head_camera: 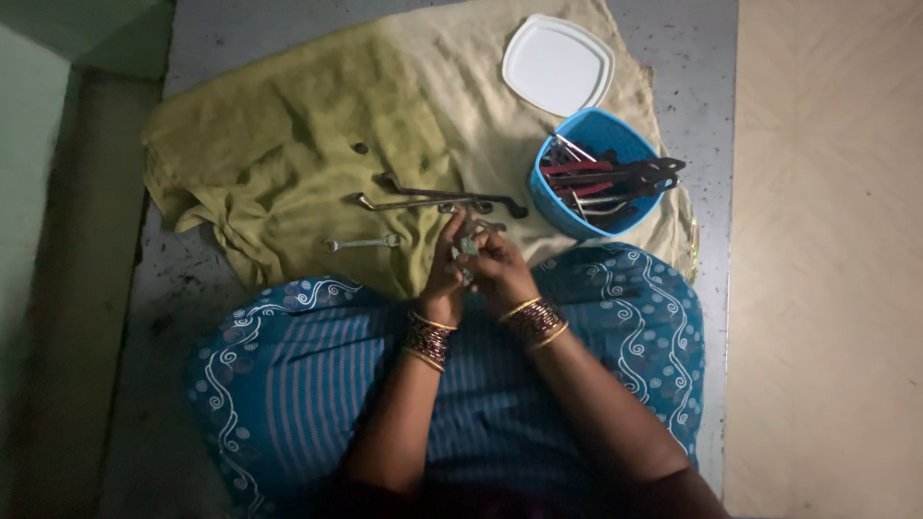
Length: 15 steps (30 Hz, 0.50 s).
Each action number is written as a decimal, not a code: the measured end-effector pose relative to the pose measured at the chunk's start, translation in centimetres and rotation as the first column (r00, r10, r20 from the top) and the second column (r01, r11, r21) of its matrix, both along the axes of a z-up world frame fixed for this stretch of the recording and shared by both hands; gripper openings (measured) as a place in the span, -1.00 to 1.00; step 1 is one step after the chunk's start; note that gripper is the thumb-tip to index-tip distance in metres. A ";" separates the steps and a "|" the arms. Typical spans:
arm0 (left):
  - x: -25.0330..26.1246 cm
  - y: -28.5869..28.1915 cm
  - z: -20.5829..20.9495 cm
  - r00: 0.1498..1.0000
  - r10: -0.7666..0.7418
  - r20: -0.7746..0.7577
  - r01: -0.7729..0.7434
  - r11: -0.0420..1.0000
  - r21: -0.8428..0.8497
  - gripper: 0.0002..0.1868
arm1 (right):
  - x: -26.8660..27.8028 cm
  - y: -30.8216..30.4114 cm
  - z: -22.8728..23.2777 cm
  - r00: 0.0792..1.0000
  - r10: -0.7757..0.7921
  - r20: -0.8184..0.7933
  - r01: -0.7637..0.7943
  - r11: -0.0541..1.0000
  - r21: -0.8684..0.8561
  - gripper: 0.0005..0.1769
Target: The person wipes metal wrenches with a cloth, handling them individually and placing them into a blue plastic container.
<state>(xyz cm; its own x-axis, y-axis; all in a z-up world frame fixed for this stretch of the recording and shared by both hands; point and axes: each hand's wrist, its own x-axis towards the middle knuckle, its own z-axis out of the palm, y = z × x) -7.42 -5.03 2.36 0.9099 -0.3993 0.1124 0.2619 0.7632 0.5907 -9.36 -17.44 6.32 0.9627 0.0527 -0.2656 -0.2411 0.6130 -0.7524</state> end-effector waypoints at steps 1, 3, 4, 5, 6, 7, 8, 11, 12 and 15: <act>0.3 -0.1 -0.5 0.999 0.039 0.007 -0.039 0.999 0.018 0.18 | 0.3 -0.2 -0.5 1.000 0.000 -0.004 0.000 1.000 -0.019 -0.83; 0.3 -0.1 -1.4 0.998 0.062 -0.016 -0.061 0.998 0.022 0.16 | 0.7 -0.8 -1.7 0.999 0.000 0.033 0.004 0.991 -0.132 -0.81; 0.1 0.0 -2.0 0.998 0.045 -0.046 -0.045 0.999 0.007 0.17 | 1.0 -1.1 -2.3 0.997 0.003 0.075 0.014 0.974 -0.226 -0.79; 0.1 0.0 -2.7 0.997 0.028 -0.074 -0.029 1.000 -0.009 0.18 | 1.3 -1.4 -2.8 0.993 0.009 0.119 0.029 0.948 -0.318 -0.78; 0.4 -0.1 -3.4 0.998 -0.014 -0.060 0.014 1.000 0.006 0.21 | 1.4 -1.8 -3.1 0.990 -0.006 0.143 0.067 0.904 -0.422 -0.76; 1.2 -0.5 -4.1 0.998 -0.054 -0.044 0.055 0.998 0.021 0.25 | 1.5 -2.2 -3.0 0.985 -0.018 0.171 0.106 0.847 -0.521 -0.73; 1.7 -0.8 -4.6 0.995 -0.094 -0.028 0.095 0.995 0.038 0.29 | 1.7 -2.6 -2.7 0.979 -0.029 0.201 0.148 0.779 -0.610 -0.71; 1.4 -1.2 -4.0 0.957 -0.149 0.248 0.103 0.977 0.189 0.43 | 1.2 -4.3 -0.6 0.885 -0.045 0.463 0.456 0.281 -0.845 -0.72; 1.0 -1.0 -3.1 0.954 -0.165 0.252 0.108 0.968 0.225 0.44 | 1.1 -4.3 -0.2 0.906 -0.086 0.414 0.413 0.392 -0.822 -0.72; 0.1 -0.1 0.3 0.917 -0.157 0.366 -0.012 0.907 0.421 0.43 | 0.5 -4.1 0.9 0.947 -0.145 0.288 0.305 0.689 -0.657 -0.73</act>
<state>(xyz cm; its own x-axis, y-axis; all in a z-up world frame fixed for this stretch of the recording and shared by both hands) -7.29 -5.10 2.62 0.7948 -0.5492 0.2582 -0.0040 0.4207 0.9072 -8.84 -21.50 7.19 0.9548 -0.2916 0.0577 0.0367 -0.0771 -0.9963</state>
